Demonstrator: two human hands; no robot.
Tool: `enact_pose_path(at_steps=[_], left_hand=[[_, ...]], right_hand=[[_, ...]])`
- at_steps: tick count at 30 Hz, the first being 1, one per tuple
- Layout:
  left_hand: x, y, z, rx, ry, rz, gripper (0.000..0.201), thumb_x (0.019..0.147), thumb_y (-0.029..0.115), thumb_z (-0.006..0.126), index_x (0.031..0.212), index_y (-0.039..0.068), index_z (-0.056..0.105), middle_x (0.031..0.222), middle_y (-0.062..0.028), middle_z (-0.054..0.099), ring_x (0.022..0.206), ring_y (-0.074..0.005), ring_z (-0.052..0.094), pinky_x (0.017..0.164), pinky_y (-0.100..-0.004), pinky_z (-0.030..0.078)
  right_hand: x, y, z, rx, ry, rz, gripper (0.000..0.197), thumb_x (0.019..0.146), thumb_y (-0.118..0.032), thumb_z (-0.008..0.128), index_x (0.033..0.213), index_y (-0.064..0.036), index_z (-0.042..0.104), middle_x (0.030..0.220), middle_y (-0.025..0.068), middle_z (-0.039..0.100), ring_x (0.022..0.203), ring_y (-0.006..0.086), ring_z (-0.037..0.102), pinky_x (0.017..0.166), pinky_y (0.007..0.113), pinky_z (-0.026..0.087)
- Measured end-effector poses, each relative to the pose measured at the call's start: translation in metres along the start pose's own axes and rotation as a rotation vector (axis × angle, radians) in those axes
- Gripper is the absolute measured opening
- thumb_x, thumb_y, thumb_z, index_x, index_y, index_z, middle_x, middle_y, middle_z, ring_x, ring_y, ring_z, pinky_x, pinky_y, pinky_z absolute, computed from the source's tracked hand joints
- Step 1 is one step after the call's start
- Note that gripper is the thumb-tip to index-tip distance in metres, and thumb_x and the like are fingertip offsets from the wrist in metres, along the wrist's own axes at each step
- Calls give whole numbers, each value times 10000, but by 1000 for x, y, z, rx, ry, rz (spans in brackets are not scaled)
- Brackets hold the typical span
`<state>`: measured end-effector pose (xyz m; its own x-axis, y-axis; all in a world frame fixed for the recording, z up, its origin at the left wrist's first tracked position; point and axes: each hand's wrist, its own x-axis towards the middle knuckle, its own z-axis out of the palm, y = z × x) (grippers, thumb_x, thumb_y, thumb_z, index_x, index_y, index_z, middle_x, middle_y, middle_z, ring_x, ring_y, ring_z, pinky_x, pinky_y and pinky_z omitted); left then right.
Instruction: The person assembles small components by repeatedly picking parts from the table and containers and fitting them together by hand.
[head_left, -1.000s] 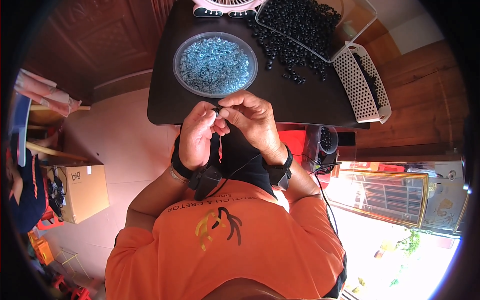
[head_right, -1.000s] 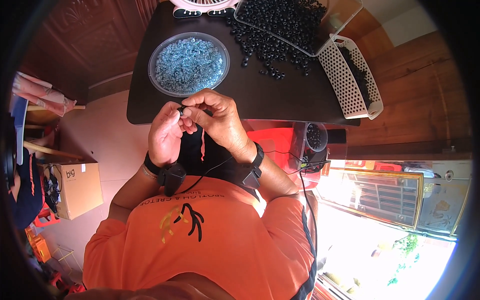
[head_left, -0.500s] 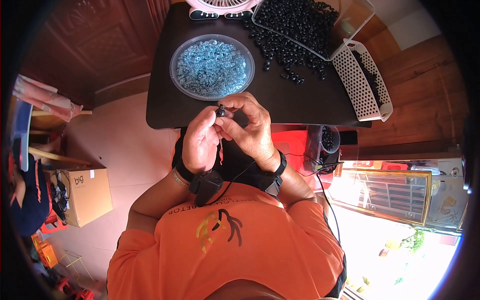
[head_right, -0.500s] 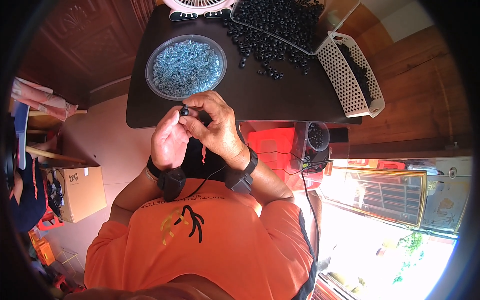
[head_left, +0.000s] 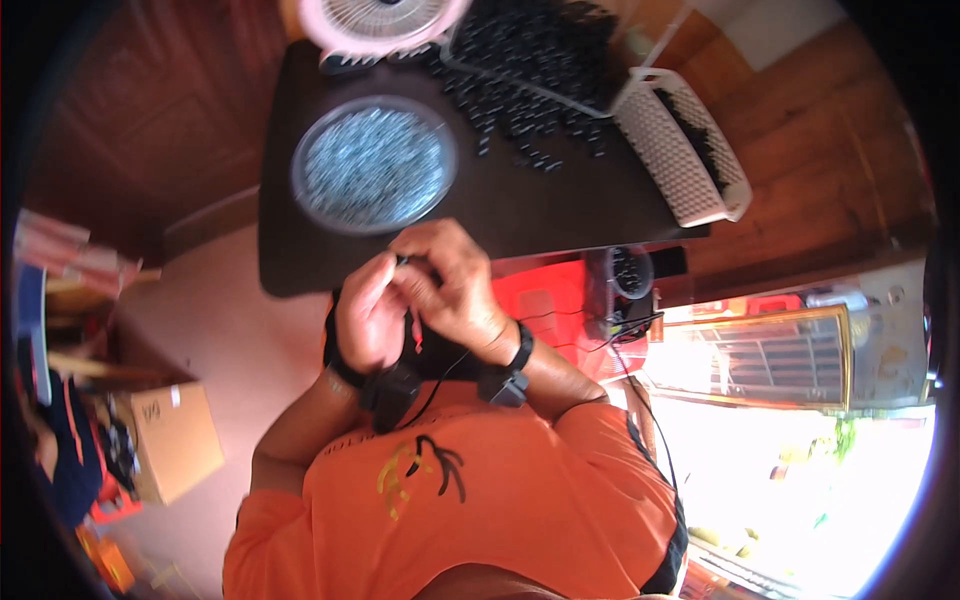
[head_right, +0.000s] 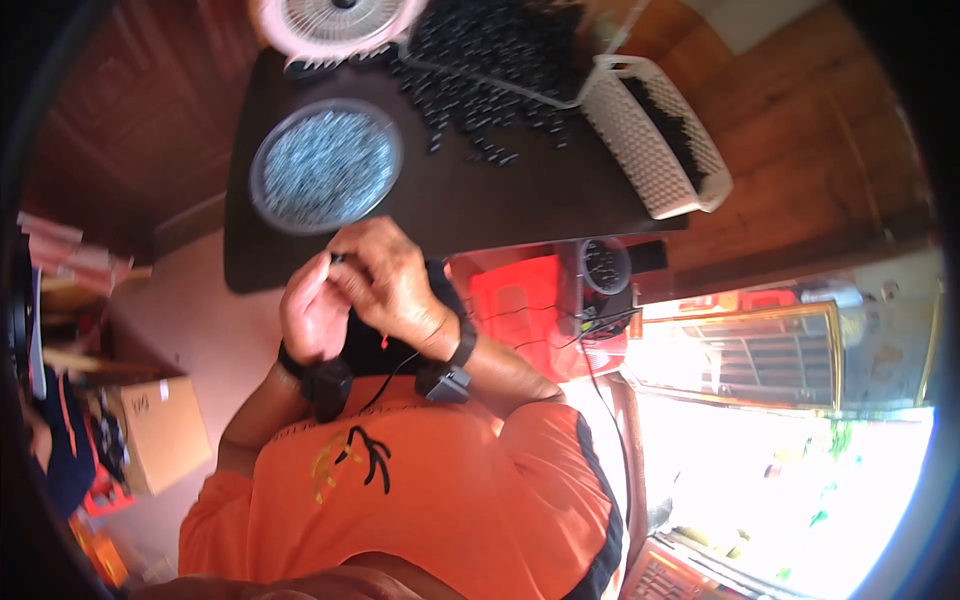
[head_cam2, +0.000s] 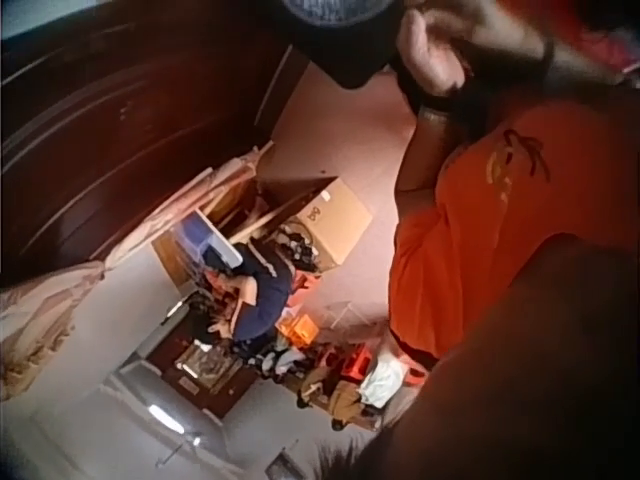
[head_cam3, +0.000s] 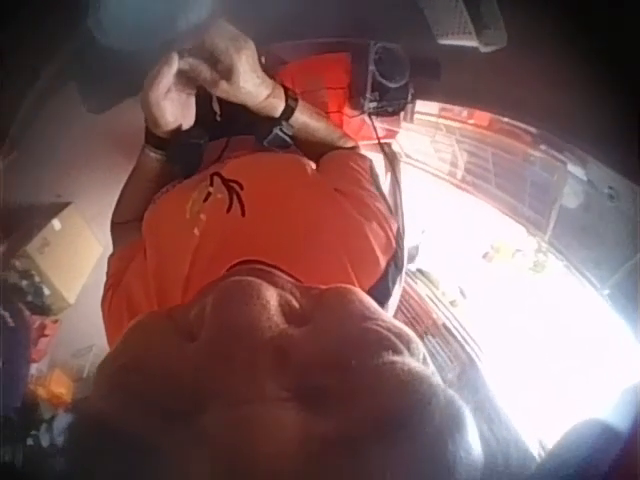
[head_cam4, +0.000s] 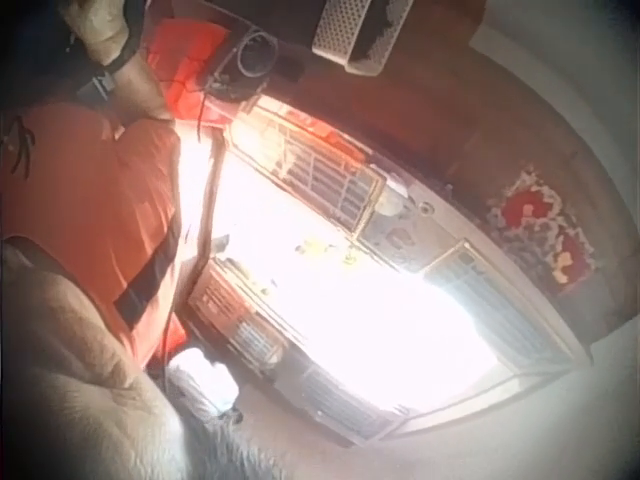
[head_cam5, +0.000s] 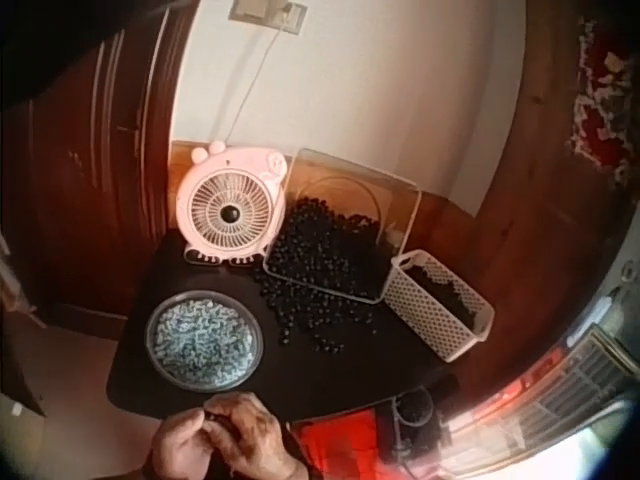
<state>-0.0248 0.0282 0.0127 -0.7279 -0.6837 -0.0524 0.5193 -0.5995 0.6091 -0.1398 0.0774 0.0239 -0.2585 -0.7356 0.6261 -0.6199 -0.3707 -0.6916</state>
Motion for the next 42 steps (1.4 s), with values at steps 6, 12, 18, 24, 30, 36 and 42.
enact_pose_path(at_steps=[6,12,18,24,30,36,42], left_hand=[[4,-2,-12,152,-107,-13,321,947,274,422,1025,-4,562,866,-88,598,763,-159,568,711,-283,442],[6,-1,-20,189,-72,-29,285,937,266,433,981,17,563,862,-90,600,741,-169,572,697,-283,445],[6,-2,-14,202,-46,-36,261,936,258,445,947,24,560,844,-81,598,741,-169,571,688,-281,439],[1,3,-16,245,-62,-45,238,936,247,428,937,39,543,852,-69,585,745,-161,561,688,-277,437],[1,0,-18,227,-21,-52,239,938,246,424,936,39,543,852,-72,586,742,-162,561,685,-278,438],[2,-2,-17,236,-64,-58,279,948,281,434,925,32,557,839,-80,597,737,-161,569,688,-272,442],[1,-3,-17,236,-55,-59,281,951,277,428,929,28,558,842,-83,600,734,-162,572,690,-270,444]], right_hand=[[45,2,-80,-366,98,-200,249,713,-43,711,945,-26,621,926,116,627,848,269,606,745,341,489],[117,33,-246,-1037,700,-209,232,753,-89,679,972,-27,633,938,114,622,861,281,603,757,358,490],[92,40,-226,-689,635,65,160,781,-129,664,897,-21,684,865,102,655,779,212,636,703,313,505],[61,106,-190,-534,9,395,226,767,-98,653,982,-35,687,858,96,676,766,185,635,706,288,499],[47,130,-179,-607,-224,442,305,752,-77,636,1055,-63,668,910,90,661,797,197,625,743,296,500],[50,138,-166,-645,-223,378,279,745,-108,638,1022,-94,669,909,123,647,866,286,634,769,354,504],[46,132,-161,-707,-82,331,227,763,-133,645,972,-46,663,891,127,656,824,294,641,725,362,513]])
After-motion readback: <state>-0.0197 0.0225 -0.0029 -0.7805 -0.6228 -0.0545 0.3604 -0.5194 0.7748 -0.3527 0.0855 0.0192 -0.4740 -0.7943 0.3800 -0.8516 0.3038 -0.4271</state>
